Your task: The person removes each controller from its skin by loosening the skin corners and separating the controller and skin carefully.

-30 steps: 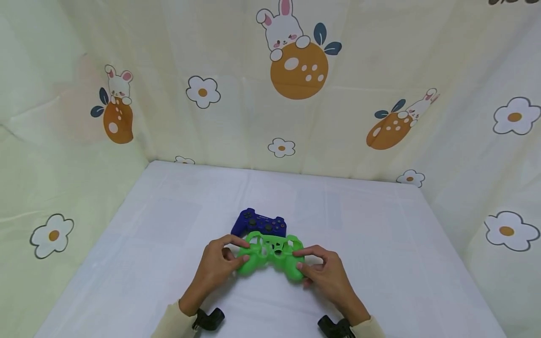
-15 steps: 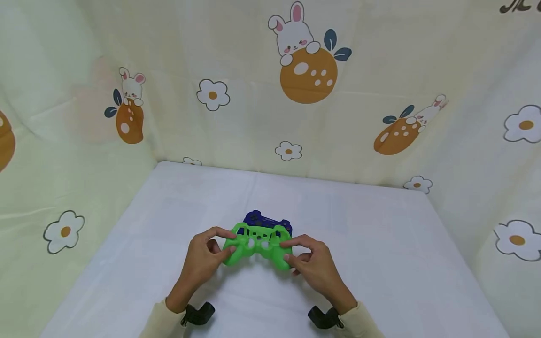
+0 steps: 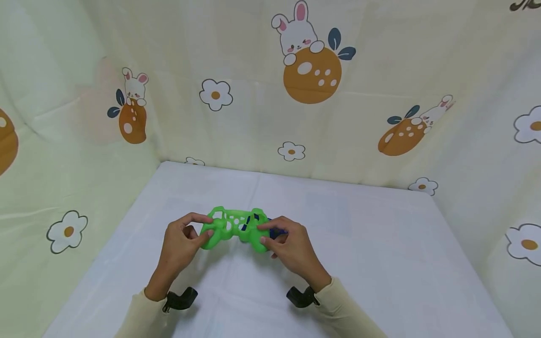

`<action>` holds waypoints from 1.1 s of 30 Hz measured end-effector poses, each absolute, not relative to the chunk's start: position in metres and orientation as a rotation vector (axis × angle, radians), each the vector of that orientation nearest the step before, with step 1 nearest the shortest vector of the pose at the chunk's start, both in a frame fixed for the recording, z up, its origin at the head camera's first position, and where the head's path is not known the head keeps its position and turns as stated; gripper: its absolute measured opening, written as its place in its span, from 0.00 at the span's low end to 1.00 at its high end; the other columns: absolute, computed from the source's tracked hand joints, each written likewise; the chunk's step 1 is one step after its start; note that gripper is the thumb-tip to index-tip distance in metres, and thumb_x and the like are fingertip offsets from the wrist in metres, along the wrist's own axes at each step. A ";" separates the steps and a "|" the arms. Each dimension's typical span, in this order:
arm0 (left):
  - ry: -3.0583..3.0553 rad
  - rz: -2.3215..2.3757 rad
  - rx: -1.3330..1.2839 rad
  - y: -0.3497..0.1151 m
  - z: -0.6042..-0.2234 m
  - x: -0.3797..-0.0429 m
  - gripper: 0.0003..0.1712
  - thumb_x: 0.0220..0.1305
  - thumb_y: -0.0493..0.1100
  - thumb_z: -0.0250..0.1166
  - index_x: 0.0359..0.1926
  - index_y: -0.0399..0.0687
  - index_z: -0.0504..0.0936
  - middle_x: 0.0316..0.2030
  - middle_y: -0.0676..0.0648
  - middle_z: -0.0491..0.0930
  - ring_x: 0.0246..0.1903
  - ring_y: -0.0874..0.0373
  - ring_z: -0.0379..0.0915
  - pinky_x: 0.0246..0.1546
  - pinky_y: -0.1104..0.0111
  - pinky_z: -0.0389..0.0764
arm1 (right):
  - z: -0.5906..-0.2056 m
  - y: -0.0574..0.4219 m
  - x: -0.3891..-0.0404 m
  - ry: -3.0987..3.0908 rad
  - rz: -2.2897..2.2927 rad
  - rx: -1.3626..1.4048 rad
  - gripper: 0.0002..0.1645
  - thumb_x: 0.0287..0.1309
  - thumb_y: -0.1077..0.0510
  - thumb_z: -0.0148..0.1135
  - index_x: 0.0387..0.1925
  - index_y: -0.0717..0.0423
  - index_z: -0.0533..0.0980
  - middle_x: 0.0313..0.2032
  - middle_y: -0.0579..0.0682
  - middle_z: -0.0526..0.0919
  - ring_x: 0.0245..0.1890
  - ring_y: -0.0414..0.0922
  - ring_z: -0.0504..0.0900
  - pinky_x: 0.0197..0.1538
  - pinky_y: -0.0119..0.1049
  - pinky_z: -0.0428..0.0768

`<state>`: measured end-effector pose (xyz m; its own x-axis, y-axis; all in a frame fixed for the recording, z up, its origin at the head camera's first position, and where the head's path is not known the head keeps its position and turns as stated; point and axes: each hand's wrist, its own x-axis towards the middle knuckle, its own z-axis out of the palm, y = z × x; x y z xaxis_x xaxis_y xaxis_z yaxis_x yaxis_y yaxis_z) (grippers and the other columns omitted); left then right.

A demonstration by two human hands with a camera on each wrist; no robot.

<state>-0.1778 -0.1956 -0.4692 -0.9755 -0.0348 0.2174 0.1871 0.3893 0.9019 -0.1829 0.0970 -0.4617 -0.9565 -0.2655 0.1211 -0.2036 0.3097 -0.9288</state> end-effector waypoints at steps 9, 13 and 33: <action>-2.436 -1.586 -0.115 -0.223 -0.455 -0.193 0.13 0.61 0.36 0.78 0.47 0.50 0.89 0.14 0.49 0.68 0.15 0.64 0.62 0.16 0.70 0.63 | -0.449 0.067 -0.200 2.500 -1.788 -0.469 0.17 0.61 0.63 0.77 0.49 0.43 0.88 0.50 0.46 0.87 0.24 0.53 0.87 0.28 0.40 0.87; -2.465 -1.549 -0.090 -0.236 -0.454 -0.204 0.14 0.61 0.36 0.78 0.48 0.50 0.89 0.16 0.48 0.70 0.16 0.64 0.63 0.16 0.69 0.64 | -0.450 0.052 -0.210 2.489 -1.777 -0.460 0.16 0.61 0.61 0.77 0.50 0.45 0.88 0.53 0.47 0.86 0.25 0.60 0.88 0.27 0.42 0.86; -2.584 -1.429 0.073 -0.277 -0.478 -0.247 0.16 0.65 0.38 0.74 0.53 0.46 0.87 0.55 0.40 0.85 0.23 0.63 0.65 0.20 0.69 0.67 | -0.468 -0.015 -0.248 2.547 -1.685 -0.325 0.15 0.63 0.64 0.75 0.51 0.53 0.87 0.54 0.53 0.86 0.21 0.43 0.89 0.27 0.33 0.85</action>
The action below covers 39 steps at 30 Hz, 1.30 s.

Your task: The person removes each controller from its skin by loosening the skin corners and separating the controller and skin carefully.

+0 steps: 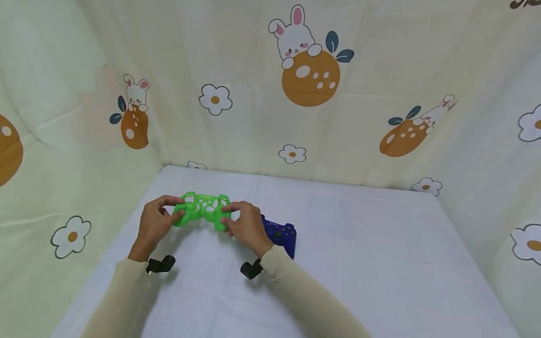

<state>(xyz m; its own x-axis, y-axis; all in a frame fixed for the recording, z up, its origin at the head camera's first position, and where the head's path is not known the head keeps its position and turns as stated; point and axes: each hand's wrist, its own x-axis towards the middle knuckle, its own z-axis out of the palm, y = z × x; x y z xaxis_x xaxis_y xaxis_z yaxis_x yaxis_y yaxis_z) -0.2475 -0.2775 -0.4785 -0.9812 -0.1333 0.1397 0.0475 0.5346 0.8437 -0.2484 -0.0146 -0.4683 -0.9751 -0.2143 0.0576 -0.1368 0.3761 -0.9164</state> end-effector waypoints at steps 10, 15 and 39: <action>-2.652 -1.460 0.140 -0.290 -0.491 -0.262 0.18 0.66 0.38 0.72 0.57 0.46 0.86 0.57 0.38 0.84 0.26 0.60 0.67 0.22 0.69 0.69 | -0.477 -0.035 -0.256 2.580 -1.592 -0.269 0.17 0.62 0.66 0.74 0.53 0.56 0.86 0.54 0.56 0.87 0.19 0.37 0.85 0.25 0.29 0.82; -2.695 -1.460 0.202 -0.293 -0.499 -0.269 0.19 0.67 0.38 0.70 0.59 0.46 0.86 0.59 0.38 0.84 0.30 0.58 0.68 0.27 0.69 0.71 | -0.481 -0.043 -0.257 2.658 -1.489 -0.272 0.18 0.62 0.65 0.75 0.54 0.56 0.86 0.54 0.56 0.88 0.32 0.41 0.90 0.40 0.33 0.86; -2.822 -1.259 0.214 -0.290 -0.510 -0.272 0.18 0.71 0.40 0.68 0.59 0.44 0.85 0.59 0.34 0.84 0.46 0.47 0.75 0.40 0.65 0.71 | -0.493 -0.055 -0.257 2.860 -1.089 -0.200 0.19 0.57 0.58 0.79 0.51 0.52 0.88 0.48 0.57 0.81 0.50 0.52 0.83 0.57 0.47 0.79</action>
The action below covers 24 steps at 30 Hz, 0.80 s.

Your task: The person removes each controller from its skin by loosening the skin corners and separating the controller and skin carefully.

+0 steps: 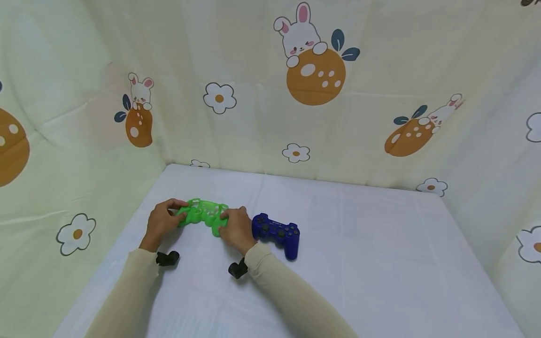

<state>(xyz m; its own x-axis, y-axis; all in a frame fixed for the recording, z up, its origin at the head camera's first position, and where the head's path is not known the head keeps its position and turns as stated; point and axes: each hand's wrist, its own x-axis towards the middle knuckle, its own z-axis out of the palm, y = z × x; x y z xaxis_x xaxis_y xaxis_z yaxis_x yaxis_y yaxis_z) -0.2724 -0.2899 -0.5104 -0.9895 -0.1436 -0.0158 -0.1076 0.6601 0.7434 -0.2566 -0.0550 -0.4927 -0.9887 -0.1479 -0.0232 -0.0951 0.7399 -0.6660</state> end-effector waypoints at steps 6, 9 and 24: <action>-2.793 -1.309 0.188 -0.286 -0.510 -0.271 0.18 0.70 0.39 0.67 0.60 0.42 0.84 0.60 0.33 0.82 0.47 0.46 0.76 0.36 0.67 0.76 | -0.492 -0.052 -0.256 2.889 -1.033 -0.209 0.20 0.55 0.57 0.81 0.51 0.50 0.89 0.47 0.56 0.81 0.49 0.51 0.82 0.55 0.46 0.79; -2.764 -1.292 0.168 -0.282 -0.509 -0.269 0.19 0.71 0.39 0.66 0.60 0.43 0.84 0.62 0.35 0.83 0.52 0.42 0.76 0.42 0.63 0.77 | -0.490 -0.049 -0.254 2.899 -1.042 -0.230 0.22 0.54 0.57 0.81 0.52 0.50 0.89 0.46 0.56 0.80 0.47 0.50 0.82 0.54 0.45 0.79; -2.500 -1.071 -0.059 -0.231 -0.481 -0.241 0.19 0.65 0.38 0.71 0.57 0.45 0.86 0.60 0.36 0.83 0.62 0.37 0.66 0.60 0.42 0.67 | -0.454 -0.016 -0.218 2.883 -1.441 -0.390 0.24 0.59 0.56 0.79 0.58 0.45 0.85 0.46 0.51 0.78 0.35 0.37 0.85 0.41 0.31 0.80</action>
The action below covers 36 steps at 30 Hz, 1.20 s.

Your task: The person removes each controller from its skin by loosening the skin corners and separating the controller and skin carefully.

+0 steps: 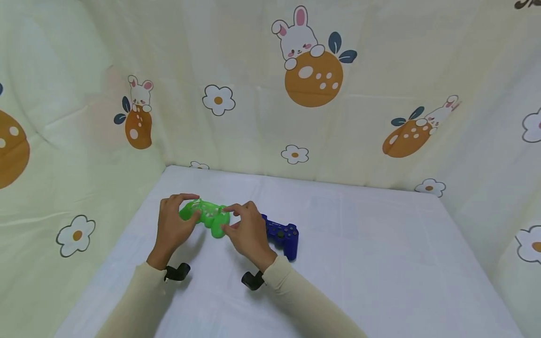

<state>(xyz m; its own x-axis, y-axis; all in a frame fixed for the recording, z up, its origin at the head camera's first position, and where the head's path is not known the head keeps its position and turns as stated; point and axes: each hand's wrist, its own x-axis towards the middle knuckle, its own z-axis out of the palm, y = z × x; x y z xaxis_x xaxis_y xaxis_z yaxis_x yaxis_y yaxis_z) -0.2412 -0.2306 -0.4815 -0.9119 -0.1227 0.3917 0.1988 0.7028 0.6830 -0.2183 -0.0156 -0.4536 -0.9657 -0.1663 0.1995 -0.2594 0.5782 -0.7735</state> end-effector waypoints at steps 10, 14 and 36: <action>-2.379 -1.091 -0.345 -0.173 -0.464 -0.208 0.21 0.61 0.39 0.75 0.56 0.48 0.86 0.56 0.44 0.86 0.61 0.43 0.70 0.65 0.43 0.68 | -0.438 0.034 -0.182 -2.463 1.304 0.483 0.24 0.60 0.57 0.79 0.58 0.48 0.85 0.48 0.48 0.87 0.48 0.48 0.90 0.53 0.43 0.88; -2.327 -1.079 -0.455 -0.154 -0.462 -0.198 0.22 0.59 0.39 0.77 0.56 0.49 0.86 0.56 0.46 0.87 0.59 0.45 0.72 0.66 0.46 0.68 | -0.440 0.057 -0.171 -2.419 1.225 0.468 0.25 0.59 0.57 0.80 0.58 0.50 0.84 0.50 0.50 0.88 0.49 0.47 0.89 0.52 0.47 0.88; -2.453 -1.065 -0.508 -0.101 -0.496 -0.196 0.31 0.56 0.44 0.83 0.60 0.52 0.84 0.58 0.49 0.86 0.58 0.48 0.77 0.61 0.51 0.79 | -0.476 0.146 -0.162 -2.540 1.086 0.120 0.35 0.53 0.53 0.85 0.63 0.46 0.82 0.55 0.50 0.87 0.53 0.54 0.87 0.56 0.54 0.85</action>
<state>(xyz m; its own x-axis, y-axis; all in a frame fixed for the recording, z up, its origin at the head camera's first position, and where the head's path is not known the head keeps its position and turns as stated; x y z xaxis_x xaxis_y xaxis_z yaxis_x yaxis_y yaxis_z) -0.1963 -0.1011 -0.4963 -0.8468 0.1628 0.5064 0.4811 0.6404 0.5986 -0.1615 0.1462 -0.4757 -0.9264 0.0670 0.3704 -0.2215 0.6987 -0.6803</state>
